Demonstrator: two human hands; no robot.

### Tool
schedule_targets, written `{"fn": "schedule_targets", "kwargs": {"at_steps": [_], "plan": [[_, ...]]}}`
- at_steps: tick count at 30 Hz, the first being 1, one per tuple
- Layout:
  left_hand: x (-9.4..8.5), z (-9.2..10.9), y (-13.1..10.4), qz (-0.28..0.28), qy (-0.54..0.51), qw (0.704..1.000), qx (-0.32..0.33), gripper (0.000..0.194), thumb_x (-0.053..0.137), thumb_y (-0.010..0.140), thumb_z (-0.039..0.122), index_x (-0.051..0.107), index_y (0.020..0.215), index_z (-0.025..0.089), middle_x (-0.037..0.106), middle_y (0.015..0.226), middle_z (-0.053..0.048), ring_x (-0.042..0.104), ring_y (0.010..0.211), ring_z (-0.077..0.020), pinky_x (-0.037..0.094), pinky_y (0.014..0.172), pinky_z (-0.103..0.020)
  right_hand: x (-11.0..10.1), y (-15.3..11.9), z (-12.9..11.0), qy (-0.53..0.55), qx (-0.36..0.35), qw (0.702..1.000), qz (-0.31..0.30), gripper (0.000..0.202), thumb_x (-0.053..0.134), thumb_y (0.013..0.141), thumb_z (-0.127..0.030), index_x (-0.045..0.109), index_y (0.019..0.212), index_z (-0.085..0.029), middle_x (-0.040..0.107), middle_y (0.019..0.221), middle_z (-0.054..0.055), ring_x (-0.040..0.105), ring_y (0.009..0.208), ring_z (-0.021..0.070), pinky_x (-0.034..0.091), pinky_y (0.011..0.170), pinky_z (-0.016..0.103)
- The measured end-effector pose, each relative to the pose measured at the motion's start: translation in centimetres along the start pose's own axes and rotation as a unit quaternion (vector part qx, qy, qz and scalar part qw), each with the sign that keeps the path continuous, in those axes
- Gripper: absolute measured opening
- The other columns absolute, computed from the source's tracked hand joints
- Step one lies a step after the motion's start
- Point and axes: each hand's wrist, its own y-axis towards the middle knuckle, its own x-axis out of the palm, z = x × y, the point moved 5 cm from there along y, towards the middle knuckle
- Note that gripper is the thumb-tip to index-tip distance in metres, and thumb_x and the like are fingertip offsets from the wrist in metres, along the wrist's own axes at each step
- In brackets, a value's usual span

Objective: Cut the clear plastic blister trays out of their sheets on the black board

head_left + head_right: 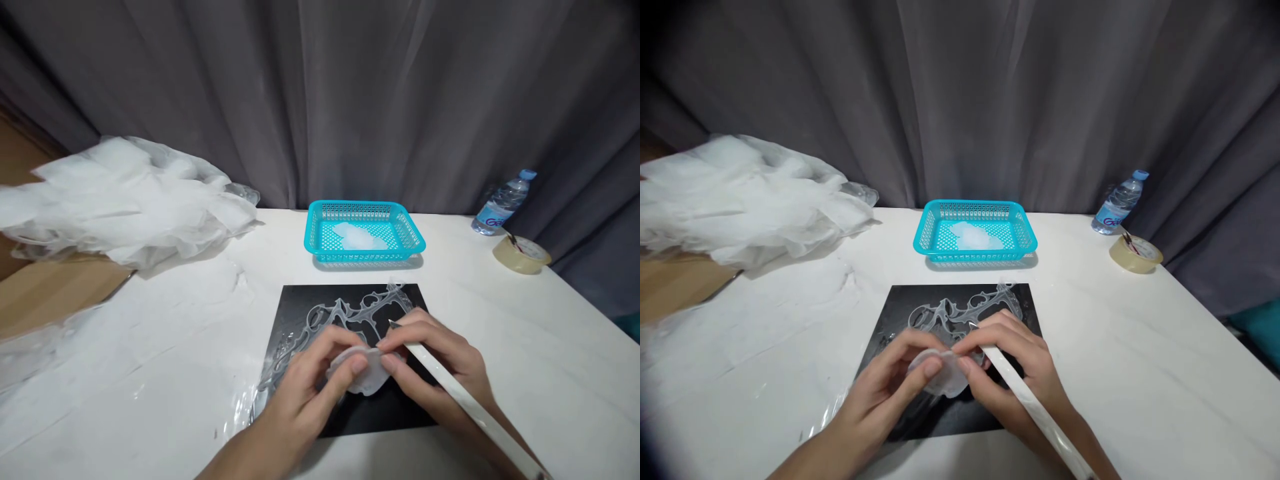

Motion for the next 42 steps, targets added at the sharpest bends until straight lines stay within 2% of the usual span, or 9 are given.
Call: {"fn": "schedule_targets", "kwargs": {"at_steps": [3,11,15,24,28,31,34,37,42], "plan": [[-0.3,0.0,0.2,0.035,-0.032,0.999,0.003,0.016,0.056,0.106,0.042,0.065,0.111,0.029,0.068,0.101,0.001,0.065,0.089,-0.0152,0.050,0.080,-0.024,-0.1,0.0,-0.1,0.001,0.011,1.000,0.001,0.013,0.070,0.089,-0.014,0.075,0.094,-0.024,0.069,0.079,0.001,0.066,0.069,0.0169,0.055,0.063,0.029],[-0.2,-0.2,0.3,-0.008,-0.093,0.995,-0.027,0.013,0.064,0.103,0.037,0.069,0.103,0.025,0.072,0.089,0.001,0.066,0.083,-0.0128,0.049,0.075,-0.021,-0.4,-0.1,0.0,-0.016,0.012,0.999,0.042,0.014,0.072,0.089,-0.013,0.073,0.091,-0.026,0.071,0.083,0.000,0.067,0.075,0.0170,0.055,0.069,0.029],[-0.3,-0.1,0.1,0.004,-0.098,0.995,0.000,0.006,0.066,0.103,0.030,0.072,0.103,0.029,0.076,0.103,0.001,0.071,0.096,-0.0138,0.053,0.086,-0.022,-0.4,-0.2,0.0,-0.044,-0.023,0.997,0.063,0.015,0.075,0.089,-0.013,0.072,0.095,-0.027,0.074,0.087,0.001,0.069,0.083,0.0204,0.057,0.075,0.034],[-0.4,1.3,-0.2,0.010,0.019,0.987,0.160,0.021,0.061,0.102,0.011,0.070,0.110,0.029,0.069,0.137,-0.005,0.064,0.129,-0.0236,0.052,0.112,-0.041,-0.1,-0.6,-0.7,-0.047,-0.055,0.995,0.062,0.025,0.075,0.091,-0.008,0.075,0.105,-0.028,0.081,0.103,0.004,0.075,0.094,0.0227,0.059,0.085,0.039],[0.2,2.1,-0.8,-0.011,0.120,0.951,0.283,0.033,0.052,0.100,-0.003,0.062,0.119,0.022,0.054,0.157,-0.012,0.041,0.154,-0.0331,0.042,0.123,-0.057,0.2,-0.7,-0.8,-0.033,-0.050,0.995,0.085,0.019,0.076,0.091,-0.010,0.075,0.102,-0.025,0.079,0.113,0.006,0.076,0.101,0.0218,0.062,0.091,0.036],[0.5,1.9,-1.1,-0.005,0.167,0.931,0.325,0.041,0.050,0.096,-0.010,0.059,0.125,0.018,0.045,0.163,-0.016,0.036,0.156,-0.0345,0.044,0.123,-0.054,0.7,-0.9,-0.8,0.004,-0.027,0.995,0.098,0.020,0.077,0.090,-0.010,0.075,0.103,-0.025,0.077,0.121,0.006,0.077,0.103,0.0197,0.064,0.088,0.030],[0.5,1.7,-1.5,0.051,0.210,0.909,0.355,0.046,0.056,0.093,-0.011,0.062,0.128,0.019,0.046,0.159,-0.012,0.038,0.156,-0.0334,0.042,0.126,-0.052,1.3,-1.0,-0.8,0.041,0.001,0.995,0.087,0.024,0.074,0.090,-0.007,0.076,0.105,-0.026,0.077,0.119,0.005,0.077,0.103,0.0177,0.065,0.078,0.023],[0.5,1.8,-1.7,0.096,0.247,0.890,0.371,0.041,0.062,0.095,-0.003,0.064,0.129,0.021,0.056,0.148,-0.008,0.045,0.151,-0.0268,0.040,0.128,-0.046,1.8,-0.8,-0.8,0.072,0.019,0.996,0.055,0.022,0.071,0.091,-0.007,0.077,0.102,-0.025,0.078,0.109,0.003,0.077,0.097,0.0158,0.064,0.082,0.023],[-0.4,2.1,-1.6,0.146,0.223,0.901,0.344,0.026,0.064,0.097,0.007,0.064,0.120,0.019,0.069,0.108,-0.004,0.070,0.114,-0.0179,0.061,0.105,-0.032,1.5,-1.0,-0.5,0.110,0.072,0.990,0.043,0.019,0.068,0.095,-0.011,0.079,0.099,-0.025,0.079,0.110,0.005,0.076,0.106,0.0189,0.065,0.086,0.027]]}}
